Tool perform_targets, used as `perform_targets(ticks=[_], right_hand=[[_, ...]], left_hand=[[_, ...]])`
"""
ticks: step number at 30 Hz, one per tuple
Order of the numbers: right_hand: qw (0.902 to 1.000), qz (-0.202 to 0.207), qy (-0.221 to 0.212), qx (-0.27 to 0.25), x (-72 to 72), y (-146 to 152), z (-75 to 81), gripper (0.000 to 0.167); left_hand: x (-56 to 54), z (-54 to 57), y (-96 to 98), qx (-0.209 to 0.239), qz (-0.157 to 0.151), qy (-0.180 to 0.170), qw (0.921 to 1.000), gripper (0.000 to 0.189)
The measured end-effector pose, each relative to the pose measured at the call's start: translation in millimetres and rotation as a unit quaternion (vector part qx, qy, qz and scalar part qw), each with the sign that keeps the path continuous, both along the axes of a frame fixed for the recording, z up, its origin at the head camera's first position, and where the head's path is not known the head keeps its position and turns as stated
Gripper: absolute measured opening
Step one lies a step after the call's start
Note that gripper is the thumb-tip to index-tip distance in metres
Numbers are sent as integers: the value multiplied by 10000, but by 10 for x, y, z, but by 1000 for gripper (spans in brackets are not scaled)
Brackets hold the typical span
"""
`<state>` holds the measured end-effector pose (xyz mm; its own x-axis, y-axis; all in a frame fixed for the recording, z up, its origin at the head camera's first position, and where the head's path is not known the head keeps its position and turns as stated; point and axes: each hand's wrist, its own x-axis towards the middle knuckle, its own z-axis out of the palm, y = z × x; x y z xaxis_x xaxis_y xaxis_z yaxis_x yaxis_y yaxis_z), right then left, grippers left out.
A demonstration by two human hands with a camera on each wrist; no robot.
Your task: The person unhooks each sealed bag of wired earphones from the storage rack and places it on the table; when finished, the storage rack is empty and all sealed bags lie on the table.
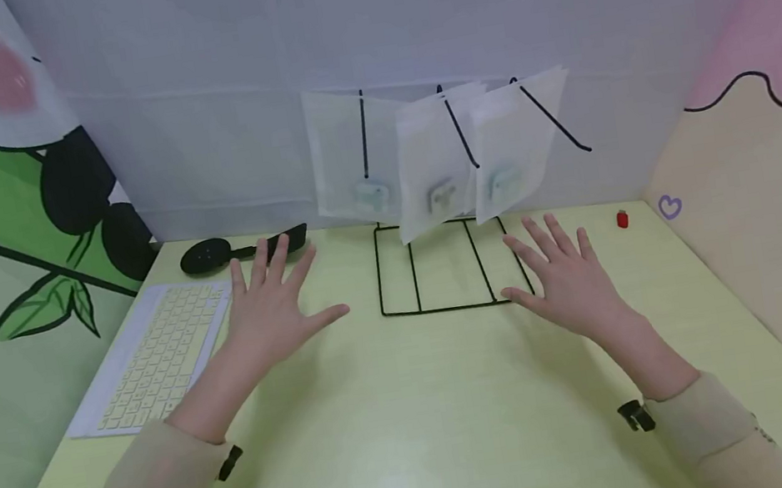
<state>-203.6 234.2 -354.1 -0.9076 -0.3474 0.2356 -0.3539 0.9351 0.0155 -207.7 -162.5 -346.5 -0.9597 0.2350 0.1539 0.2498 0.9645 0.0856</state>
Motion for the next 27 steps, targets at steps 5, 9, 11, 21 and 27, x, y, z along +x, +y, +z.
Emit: perform_targets(ticks=[5, 9, 11, 21, 27], right_hand=[[9995, -144, 213, -198, -144, 167, 126, 76], [9967, -332, 524, -530, -309, 327, 259, 78], [9939, -398, 724, -733, -406, 406, 324, 79], [9723, -559, 778, -2130, -911, 672, 540, 79], [9632, -717, 426, -2557, -1198, 767, 579, 83]], left_hand=[[-171, 22, 113, 71, -84, 69, 9999, 105], [-339, -21, 226, 38, -182, 43, 9998, 108], [-421, -60, 283, 11, -232, 7, 9997, 110], [-797, -394, 490, 98, -551, -294, 9980, 113], [-934, -658, 554, 436, -808, -860, 9921, 112]])
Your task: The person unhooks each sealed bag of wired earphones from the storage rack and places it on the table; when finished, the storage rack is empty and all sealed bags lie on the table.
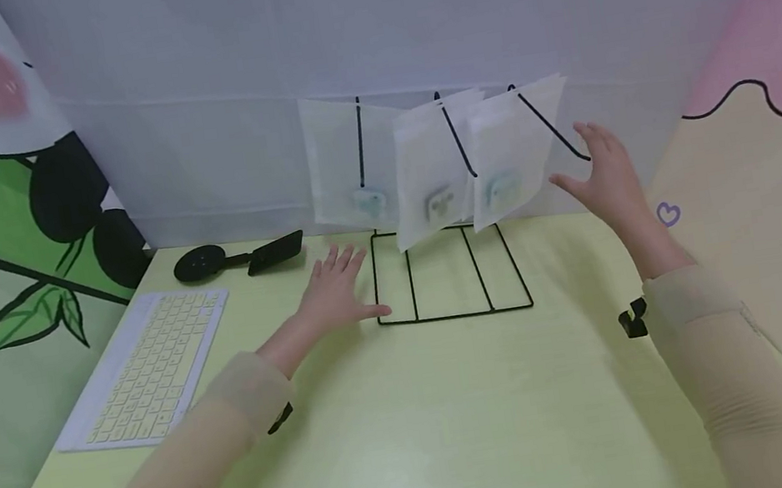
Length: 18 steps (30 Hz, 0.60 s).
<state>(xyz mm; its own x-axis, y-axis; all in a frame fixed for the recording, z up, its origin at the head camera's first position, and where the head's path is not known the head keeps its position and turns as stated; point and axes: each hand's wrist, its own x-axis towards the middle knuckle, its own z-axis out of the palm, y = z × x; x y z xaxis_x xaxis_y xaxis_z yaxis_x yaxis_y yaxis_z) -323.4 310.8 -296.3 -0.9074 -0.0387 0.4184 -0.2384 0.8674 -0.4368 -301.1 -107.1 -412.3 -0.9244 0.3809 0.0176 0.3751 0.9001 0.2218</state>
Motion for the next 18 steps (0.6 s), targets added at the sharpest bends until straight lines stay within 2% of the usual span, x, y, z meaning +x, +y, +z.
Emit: perform_targets(ticks=[3, 6, 12, 18], right_hand=[[9994, -31, -42, -353, -146, 54, -28, 82], [9972, 12, -77, -746, -264, 79, -66, 81], [9845, 205, -427, -1690, -404, 83, -157, 74], [9702, 117, -612, -2343, -534, 81, -252, 69]], left_hand=[[-53, -121, 24, 88, -152, -246, 9995, 113], [-92, -210, 14, 109, -343, -301, 9989, 112], [-157, -291, -24, 317, -804, -600, 9945, 103], [-229, -371, -76, 628, -1186, -894, 9869, 93]])
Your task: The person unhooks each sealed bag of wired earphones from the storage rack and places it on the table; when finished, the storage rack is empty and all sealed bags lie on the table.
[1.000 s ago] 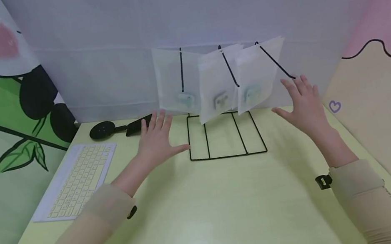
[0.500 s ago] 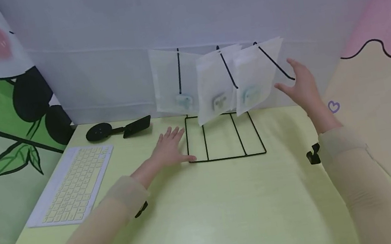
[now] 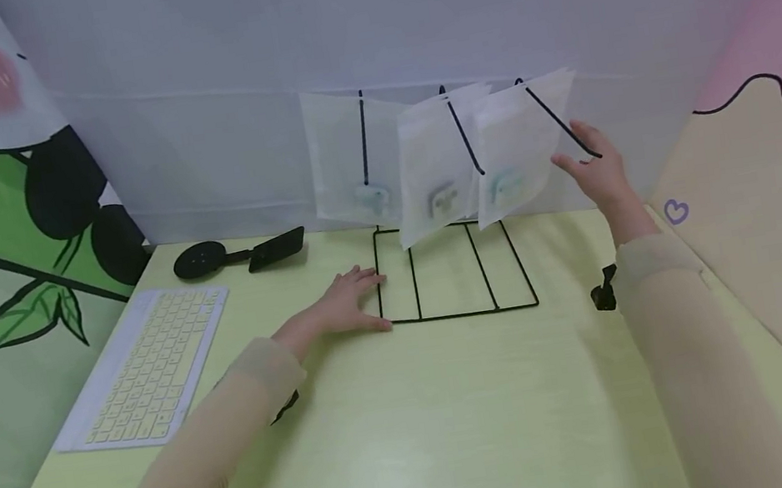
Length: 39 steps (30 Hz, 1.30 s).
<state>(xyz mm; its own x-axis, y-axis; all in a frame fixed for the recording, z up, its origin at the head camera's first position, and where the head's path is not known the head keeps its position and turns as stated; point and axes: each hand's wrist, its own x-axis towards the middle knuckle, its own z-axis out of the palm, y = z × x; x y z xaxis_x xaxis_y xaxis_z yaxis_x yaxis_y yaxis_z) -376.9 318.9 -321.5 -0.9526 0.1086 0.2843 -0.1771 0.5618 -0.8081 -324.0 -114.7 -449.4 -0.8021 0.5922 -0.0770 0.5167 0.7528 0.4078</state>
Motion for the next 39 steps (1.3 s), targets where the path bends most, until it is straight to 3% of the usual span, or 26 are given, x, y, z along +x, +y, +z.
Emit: perform_targets(ticks=[5, 10, 17, 25, 31, 35, 39], right_hand=[[9996, 78, 70, -268, -64, -2, -50, 69], [9978, 135, 198, -611, -110, -3, -93, 65], [9926, 46, 299, -1172, -148, -8, -158, 57], [9716, -21, 565, -2297, -115, -27, -244, 38], [9506, 384, 783, -2980, -5, -76, -253, 28], [9465, 557, 996, -3020, 48, -94, -242, 23], [9512, 489, 1162, -2817, 86, -97, -223, 28]], left_hand=[[-41, -42, -47, 224, -153, -25, 9996, 89], [-68, -76, -98, 463, -243, -264, 9983, 89], [-105, -92, -122, 450, -326, -500, 9972, 87], [-131, -90, -110, 449, -297, -653, 9964, 86], [-136, -76, -105, 428, -205, -834, 9954, 87], [-148, -51, -105, 391, -144, -862, 9954, 88], [-151, -36, -110, 395, -141, -839, 9956, 88]])
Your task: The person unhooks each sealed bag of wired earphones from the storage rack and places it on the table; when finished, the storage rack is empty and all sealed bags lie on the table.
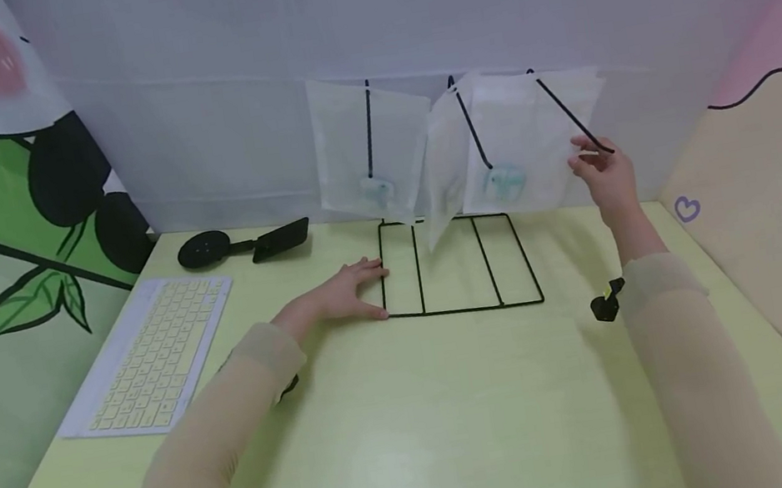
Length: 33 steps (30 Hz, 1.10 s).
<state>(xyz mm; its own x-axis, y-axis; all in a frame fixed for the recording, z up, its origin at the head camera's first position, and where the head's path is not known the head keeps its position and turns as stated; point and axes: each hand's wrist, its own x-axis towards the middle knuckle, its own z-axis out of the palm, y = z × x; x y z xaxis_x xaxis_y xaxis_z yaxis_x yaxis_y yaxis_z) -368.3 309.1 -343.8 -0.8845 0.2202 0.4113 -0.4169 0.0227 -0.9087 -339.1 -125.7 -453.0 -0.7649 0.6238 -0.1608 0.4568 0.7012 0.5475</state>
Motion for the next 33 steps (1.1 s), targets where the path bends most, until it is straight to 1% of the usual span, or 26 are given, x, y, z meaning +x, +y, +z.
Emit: perform_targets(ticks=[6, 9, 14, 17, 19, 22, 26, 30, 33], right_hand=[[9990, -439, 82, 37, 83, 18, 43, 33], [9979, -577, 273, 52, 127, 29, 62, 37], [9940, -835, 573, 411, 258, 13, 119, 38], [9888, -984, 717, 862, 354, -6, 156, 36], [9851, -1014, 811, 1126, 406, -13, 175, 36], [9791, -1017, 981, 1460, 469, -10, 202, 38], [9696, -1103, 1051, 1915, 545, -2, 248, 42], [9610, -1161, 1068, 2273, 612, 2, 293, 46], [9541, -1162, 1108, 2526, 671, -9, 328, 47]], left_hand=[[-1, 5, 7, 151, -57, 57, 9999, 86], [-8, 0, 8, 196, -35, 47, 9998, 84], [-2, -3, 6, 252, 31, -26, 9997, 84], [17, 9, 5, 267, 48, -29, 9996, 83], [28, 13, 4, 254, 39, 4, 9997, 83], [34, 4, 9, 248, 32, 71, 9997, 82], [30, -9, 22, 227, -35, 222, 9995, 84], [46, -2, 36, 92, -69, 340, 9994, 87], [70, 8, 45, -91, -63, 384, 9992, 89]])
